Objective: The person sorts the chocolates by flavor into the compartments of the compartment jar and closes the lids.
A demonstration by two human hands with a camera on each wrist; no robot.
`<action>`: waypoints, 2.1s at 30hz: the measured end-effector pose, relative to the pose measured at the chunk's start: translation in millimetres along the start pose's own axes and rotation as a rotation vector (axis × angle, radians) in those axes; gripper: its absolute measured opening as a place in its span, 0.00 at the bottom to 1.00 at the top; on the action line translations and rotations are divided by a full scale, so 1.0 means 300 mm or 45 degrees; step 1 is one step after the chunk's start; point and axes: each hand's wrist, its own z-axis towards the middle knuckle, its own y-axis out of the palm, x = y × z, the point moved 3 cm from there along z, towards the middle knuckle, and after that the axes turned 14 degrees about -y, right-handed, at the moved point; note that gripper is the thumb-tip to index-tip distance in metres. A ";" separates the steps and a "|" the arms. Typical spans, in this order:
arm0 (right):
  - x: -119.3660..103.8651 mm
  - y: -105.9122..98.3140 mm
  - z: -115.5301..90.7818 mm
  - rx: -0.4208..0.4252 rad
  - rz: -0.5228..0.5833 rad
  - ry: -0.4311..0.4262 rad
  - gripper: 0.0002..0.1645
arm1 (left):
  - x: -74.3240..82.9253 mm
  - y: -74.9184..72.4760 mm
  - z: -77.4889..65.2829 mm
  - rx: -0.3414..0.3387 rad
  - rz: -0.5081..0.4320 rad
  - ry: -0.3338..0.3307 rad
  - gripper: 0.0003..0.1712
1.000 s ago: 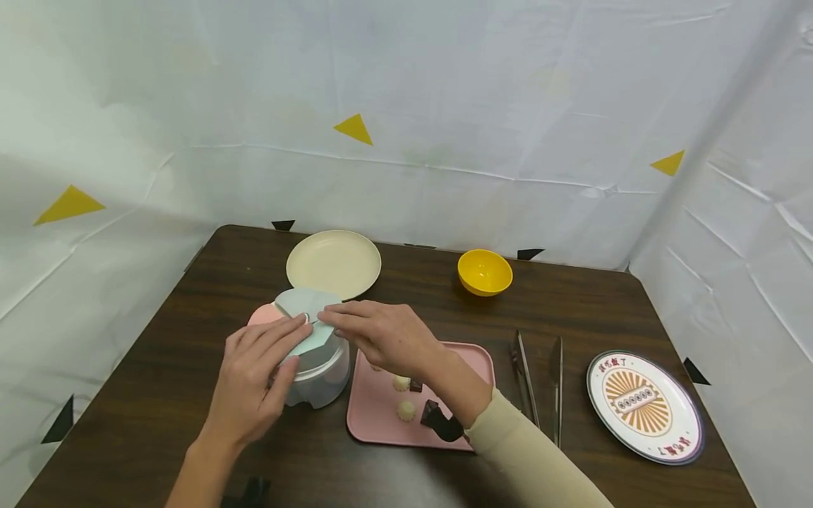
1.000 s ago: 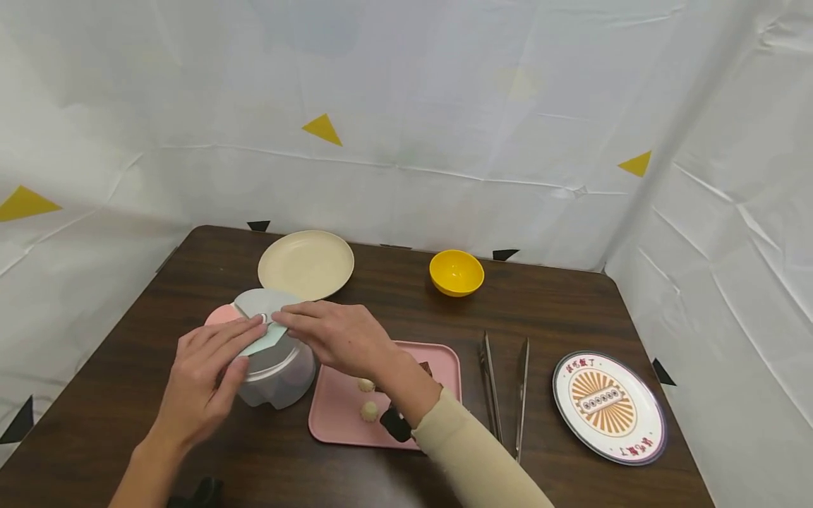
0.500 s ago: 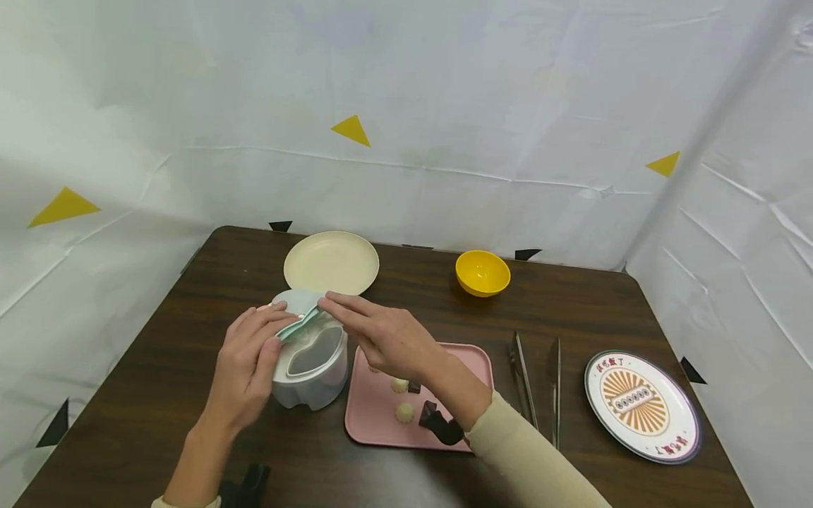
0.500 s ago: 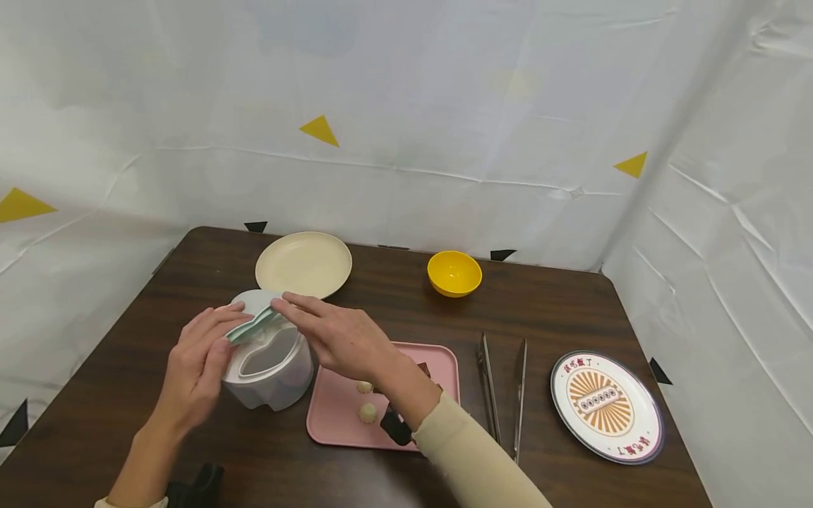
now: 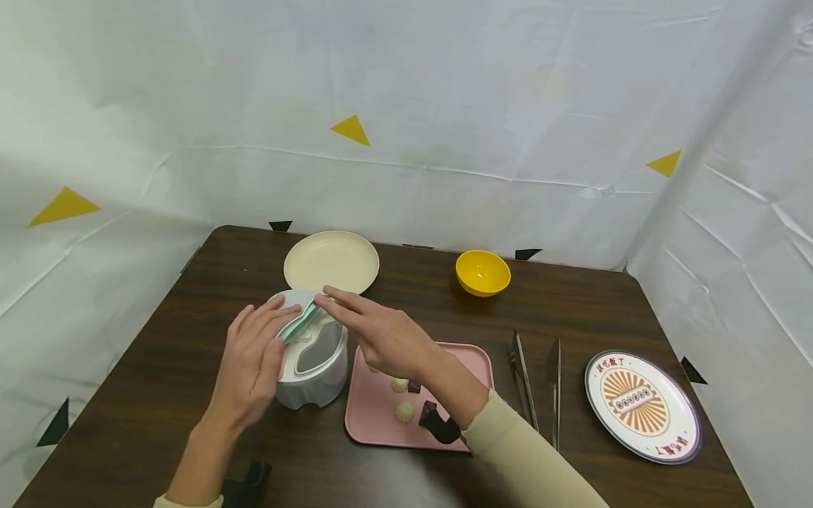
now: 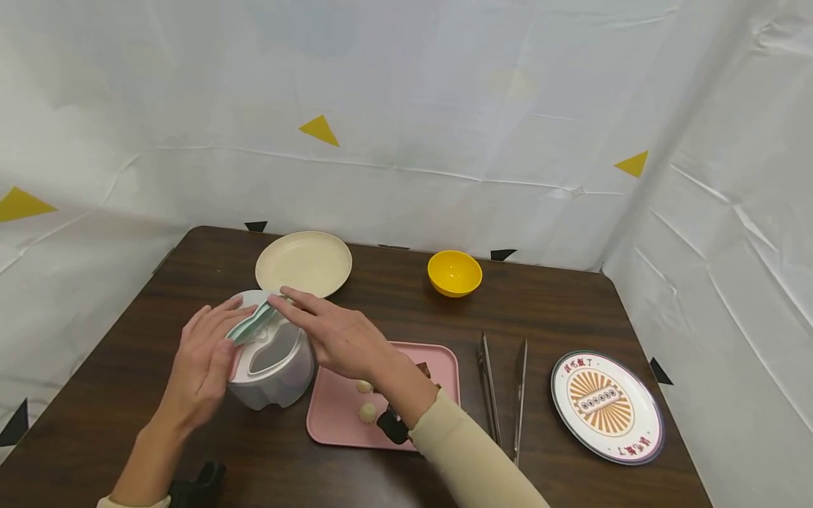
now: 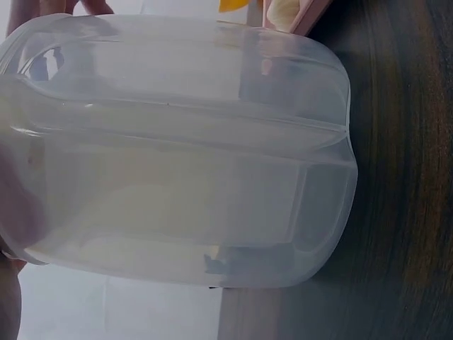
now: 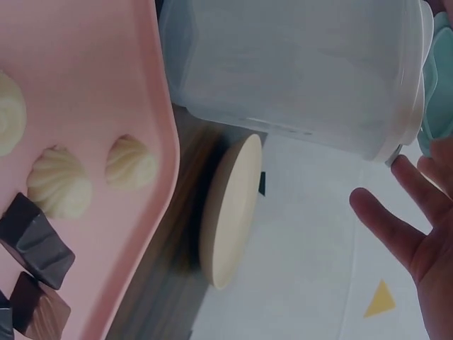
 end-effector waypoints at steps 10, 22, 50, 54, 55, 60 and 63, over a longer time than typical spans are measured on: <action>-0.009 -0.004 -0.037 0.030 0.051 0.092 0.34 | -0.010 0.008 -0.007 0.002 -0.018 0.006 0.24; -0.043 -0.066 -0.305 0.397 -0.011 0.587 0.34 | -0.009 0.013 -0.010 0.021 -0.026 0.007 0.24; -0.052 0.001 -0.867 0.340 -0.332 1.658 0.53 | -0.007 0.015 -0.017 0.021 -0.040 -0.010 0.23; -0.052 0.010 -0.889 0.325 -0.340 1.678 0.55 | -0.007 0.015 -0.016 0.015 -0.040 -0.012 0.23; -0.052 0.012 -0.893 0.323 -0.339 1.683 0.54 | -0.008 0.015 -0.016 0.013 -0.042 -0.010 0.23; -0.049 0.015 -0.907 0.317 -0.300 1.705 0.52 | -0.009 0.015 -0.014 0.009 -0.057 0.000 0.23; -0.048 0.014 -0.914 0.322 -0.264 1.710 0.49 | -0.010 0.016 -0.015 0.007 -0.055 -0.001 0.23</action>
